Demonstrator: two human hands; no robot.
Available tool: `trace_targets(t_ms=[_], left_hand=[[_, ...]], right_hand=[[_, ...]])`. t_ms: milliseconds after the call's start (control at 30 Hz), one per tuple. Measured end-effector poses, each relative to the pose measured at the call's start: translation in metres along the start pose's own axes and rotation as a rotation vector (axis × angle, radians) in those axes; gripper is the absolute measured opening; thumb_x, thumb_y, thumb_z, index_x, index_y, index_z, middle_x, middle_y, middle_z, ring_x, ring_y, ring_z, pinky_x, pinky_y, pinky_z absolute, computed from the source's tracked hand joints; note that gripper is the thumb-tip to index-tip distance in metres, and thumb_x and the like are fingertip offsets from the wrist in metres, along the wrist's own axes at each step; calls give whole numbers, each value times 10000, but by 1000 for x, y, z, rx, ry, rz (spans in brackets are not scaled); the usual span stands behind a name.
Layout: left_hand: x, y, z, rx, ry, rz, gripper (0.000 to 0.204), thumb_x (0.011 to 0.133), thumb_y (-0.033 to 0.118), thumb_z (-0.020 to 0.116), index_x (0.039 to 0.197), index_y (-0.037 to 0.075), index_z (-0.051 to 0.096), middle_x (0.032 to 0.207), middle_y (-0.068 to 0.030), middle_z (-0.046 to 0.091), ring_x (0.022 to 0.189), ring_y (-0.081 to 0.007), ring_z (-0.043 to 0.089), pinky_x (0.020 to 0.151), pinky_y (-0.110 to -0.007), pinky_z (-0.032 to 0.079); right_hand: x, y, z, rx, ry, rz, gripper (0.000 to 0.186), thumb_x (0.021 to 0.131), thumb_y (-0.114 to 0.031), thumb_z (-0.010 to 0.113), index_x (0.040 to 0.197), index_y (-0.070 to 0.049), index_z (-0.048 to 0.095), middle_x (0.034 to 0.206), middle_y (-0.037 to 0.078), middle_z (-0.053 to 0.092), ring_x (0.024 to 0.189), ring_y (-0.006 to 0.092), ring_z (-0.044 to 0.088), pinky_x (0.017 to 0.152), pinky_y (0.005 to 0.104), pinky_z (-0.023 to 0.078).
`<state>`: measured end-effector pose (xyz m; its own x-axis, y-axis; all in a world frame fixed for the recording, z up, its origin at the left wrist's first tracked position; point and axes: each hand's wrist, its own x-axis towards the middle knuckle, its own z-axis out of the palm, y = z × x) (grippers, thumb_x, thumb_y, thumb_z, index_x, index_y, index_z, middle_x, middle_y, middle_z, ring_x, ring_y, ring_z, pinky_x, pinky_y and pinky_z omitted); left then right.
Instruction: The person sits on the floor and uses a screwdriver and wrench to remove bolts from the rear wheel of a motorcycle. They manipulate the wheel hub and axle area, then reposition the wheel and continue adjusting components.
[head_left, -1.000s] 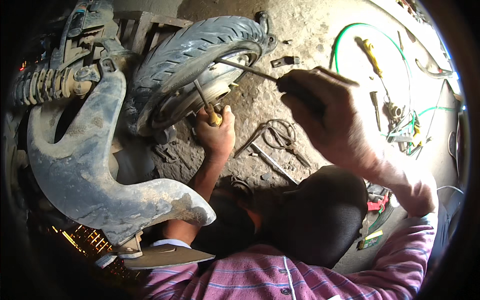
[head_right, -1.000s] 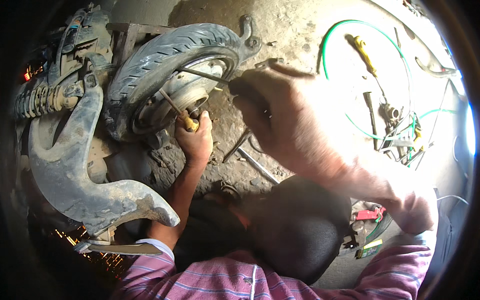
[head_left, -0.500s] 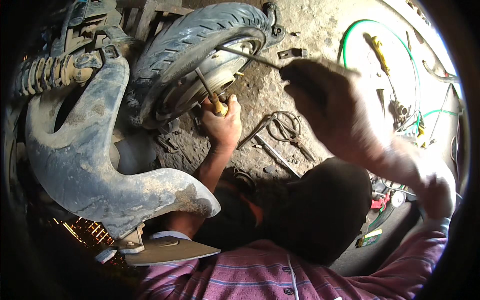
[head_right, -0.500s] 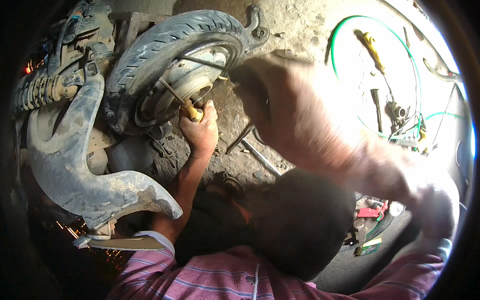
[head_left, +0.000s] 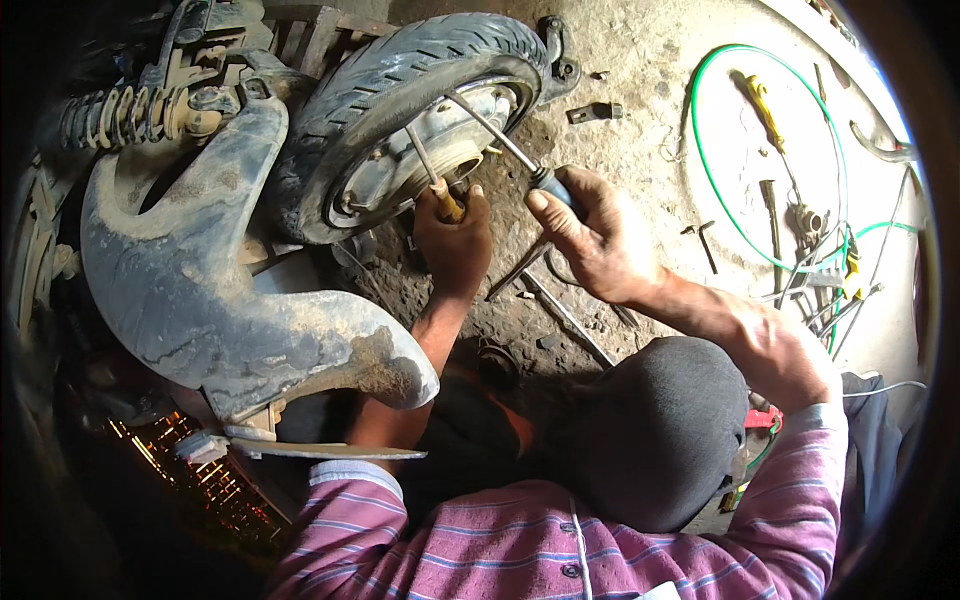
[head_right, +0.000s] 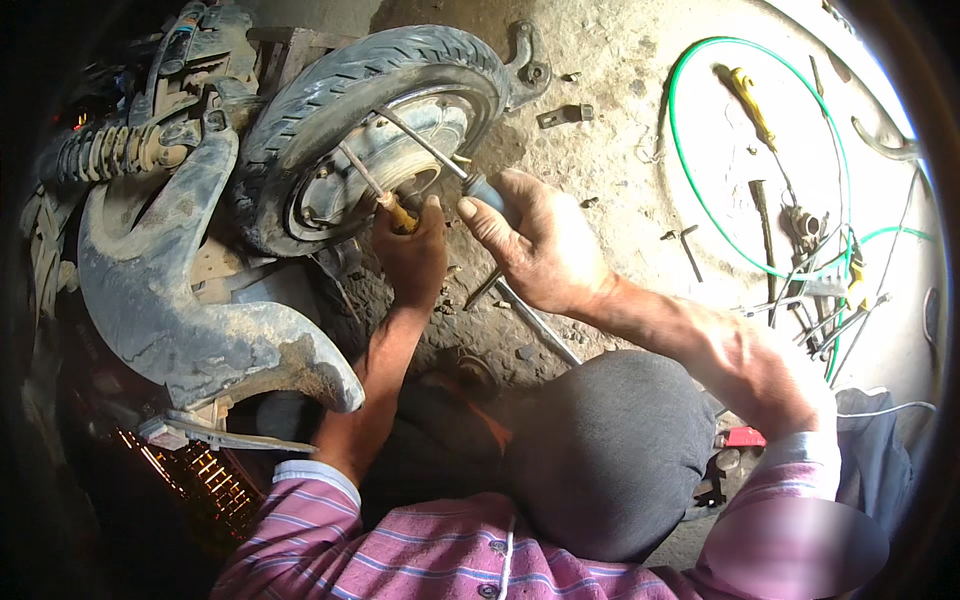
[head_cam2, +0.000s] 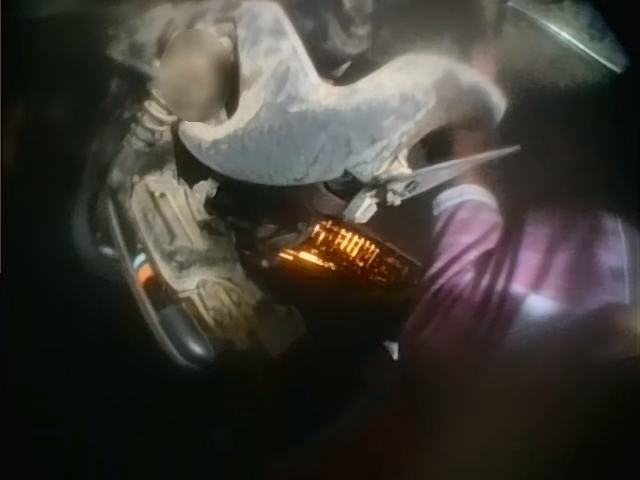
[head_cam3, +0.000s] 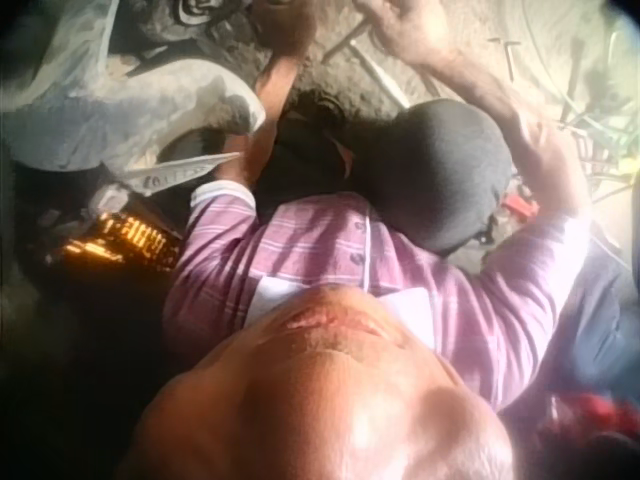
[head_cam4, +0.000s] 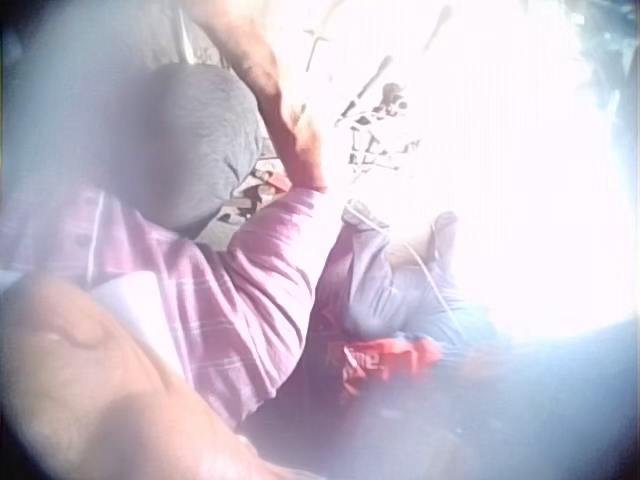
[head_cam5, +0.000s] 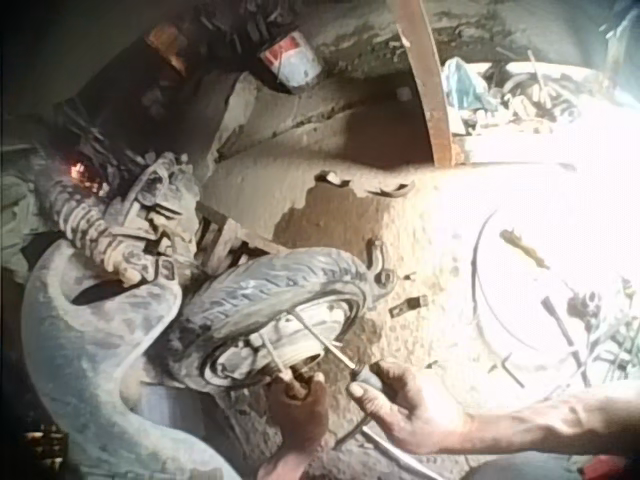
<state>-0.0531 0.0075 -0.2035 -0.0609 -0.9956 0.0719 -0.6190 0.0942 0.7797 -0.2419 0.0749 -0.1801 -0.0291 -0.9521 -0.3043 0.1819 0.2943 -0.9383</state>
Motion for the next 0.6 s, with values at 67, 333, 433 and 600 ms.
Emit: trace_targets(t_ms=[67,333,433,600], left_hand=[[-1,-4,-1,96,13,5,154,900,73,716,983,-5,613,807,-10,627,701,-99,567,638,-286,474],[8,-28,8,-57,95,116,274,843,151,809,988,-24,656,792,-74,679,710,-150,615,662,-343,516],[6,-20,10,-32,98,98,252,860,138,796,980,-38,660,831,-104,717,742,-196,662,692,-361,530],[5,-12,10,71,102,68,259,878,101,759,1050,-65,659,905,-150,729,824,-232,694,764,-372,546]], right_hand=[[6,24,22,113,88,-99,308,1016,-259,675,909,18,594,691,136,570,648,166,507,608,374,479],[35,62,64,-35,274,-391,247,1005,-231,638,1059,6,593,931,256,641,859,474,654,729,483,522],[48,72,68,-43,318,-417,266,1007,-243,621,1107,0,582,933,257,639,899,495,643,768,494,527],[71,93,71,-105,282,-419,304,998,-282,619,1104,-5,551,962,269,628,928,500,632,793,521,516]])
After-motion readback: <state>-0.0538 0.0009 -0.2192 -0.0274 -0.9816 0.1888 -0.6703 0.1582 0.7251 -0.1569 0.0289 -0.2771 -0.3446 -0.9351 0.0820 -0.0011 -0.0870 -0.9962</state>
